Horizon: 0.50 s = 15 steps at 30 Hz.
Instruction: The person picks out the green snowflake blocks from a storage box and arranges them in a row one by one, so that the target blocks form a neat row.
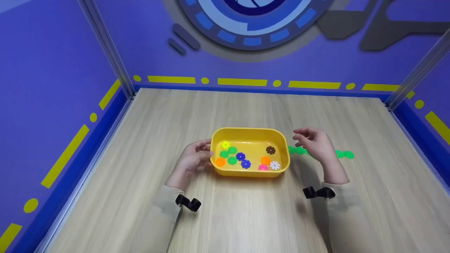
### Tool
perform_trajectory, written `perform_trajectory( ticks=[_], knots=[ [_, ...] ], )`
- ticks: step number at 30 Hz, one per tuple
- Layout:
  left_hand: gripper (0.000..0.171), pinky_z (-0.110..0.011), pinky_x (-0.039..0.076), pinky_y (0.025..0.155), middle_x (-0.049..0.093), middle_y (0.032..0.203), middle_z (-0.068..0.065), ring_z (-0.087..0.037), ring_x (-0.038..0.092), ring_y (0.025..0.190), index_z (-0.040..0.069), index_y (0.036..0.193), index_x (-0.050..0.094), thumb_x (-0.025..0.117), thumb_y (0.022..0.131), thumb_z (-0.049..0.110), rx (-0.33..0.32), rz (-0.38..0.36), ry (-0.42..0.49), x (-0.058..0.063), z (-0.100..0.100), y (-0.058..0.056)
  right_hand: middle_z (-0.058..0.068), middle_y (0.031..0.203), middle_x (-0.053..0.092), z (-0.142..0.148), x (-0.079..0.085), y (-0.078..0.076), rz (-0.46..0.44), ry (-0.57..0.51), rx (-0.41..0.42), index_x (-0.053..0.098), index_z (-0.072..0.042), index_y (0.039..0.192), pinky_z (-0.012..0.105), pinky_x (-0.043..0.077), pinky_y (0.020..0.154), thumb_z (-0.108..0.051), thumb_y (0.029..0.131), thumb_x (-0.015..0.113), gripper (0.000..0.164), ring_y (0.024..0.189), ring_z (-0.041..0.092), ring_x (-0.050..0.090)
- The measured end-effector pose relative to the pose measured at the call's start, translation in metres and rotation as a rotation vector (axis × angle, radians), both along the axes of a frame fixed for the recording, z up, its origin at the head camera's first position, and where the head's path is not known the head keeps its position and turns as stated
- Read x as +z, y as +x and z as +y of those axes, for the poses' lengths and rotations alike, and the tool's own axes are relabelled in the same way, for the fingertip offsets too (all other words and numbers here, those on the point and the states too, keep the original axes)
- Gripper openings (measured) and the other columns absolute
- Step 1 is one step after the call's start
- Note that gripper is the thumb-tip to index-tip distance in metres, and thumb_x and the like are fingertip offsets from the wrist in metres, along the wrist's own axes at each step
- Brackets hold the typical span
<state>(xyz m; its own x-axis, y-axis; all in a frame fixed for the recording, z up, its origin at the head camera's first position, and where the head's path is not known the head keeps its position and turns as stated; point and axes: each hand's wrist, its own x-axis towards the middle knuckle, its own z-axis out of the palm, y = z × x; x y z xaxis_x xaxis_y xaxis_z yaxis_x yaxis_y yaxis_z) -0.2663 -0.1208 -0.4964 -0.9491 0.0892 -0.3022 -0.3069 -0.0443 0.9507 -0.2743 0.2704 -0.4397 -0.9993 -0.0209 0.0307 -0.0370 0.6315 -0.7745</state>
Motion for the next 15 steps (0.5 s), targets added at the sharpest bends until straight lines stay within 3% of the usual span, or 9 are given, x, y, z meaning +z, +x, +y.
perform_trajectory(
  ticks=[4,9,15],
  knots=[
    [0.055,-0.027,0.059,0.063,0.057,0.108,-0.007,-0.014,0.060,0.070,0.005,0.144,0.058,0.067,0.090,-0.006,0.005,0.015,0.000,0.001,0.000,0.001,0.023,0.117,0.071,-0.007,-0.002,0.000,-0.011,-0.001,0.009,0.065,-0.001,0.131,0.018,0.058,0.077,-0.024,0.105,0.056,0.036,0.094,0.026,0.074],
    [0.056,-0.026,0.058,0.063,0.057,0.109,-0.008,-0.015,0.060,0.071,0.003,0.144,0.056,0.066,0.090,-0.006,0.006,0.022,0.001,0.001,0.000,0.001,0.021,0.118,0.069,-0.019,-0.003,-0.001,-0.050,-0.003,0.021,0.065,-0.002,0.131,0.032,0.061,0.085,-0.024,0.105,0.056,0.035,0.097,0.029,0.073],
    [0.056,-0.026,0.060,0.064,0.058,0.114,-0.010,-0.014,0.063,0.074,0.004,0.145,0.056,0.067,0.090,-0.004,-0.002,0.024,-0.002,0.001,0.000,0.000,0.021,0.120,0.068,-0.035,-0.007,-0.001,-0.077,-0.006,0.060,0.066,0.001,0.129,0.025,0.059,0.082,-0.021,0.105,0.059,0.033,0.095,0.026,0.070]
  ],
)
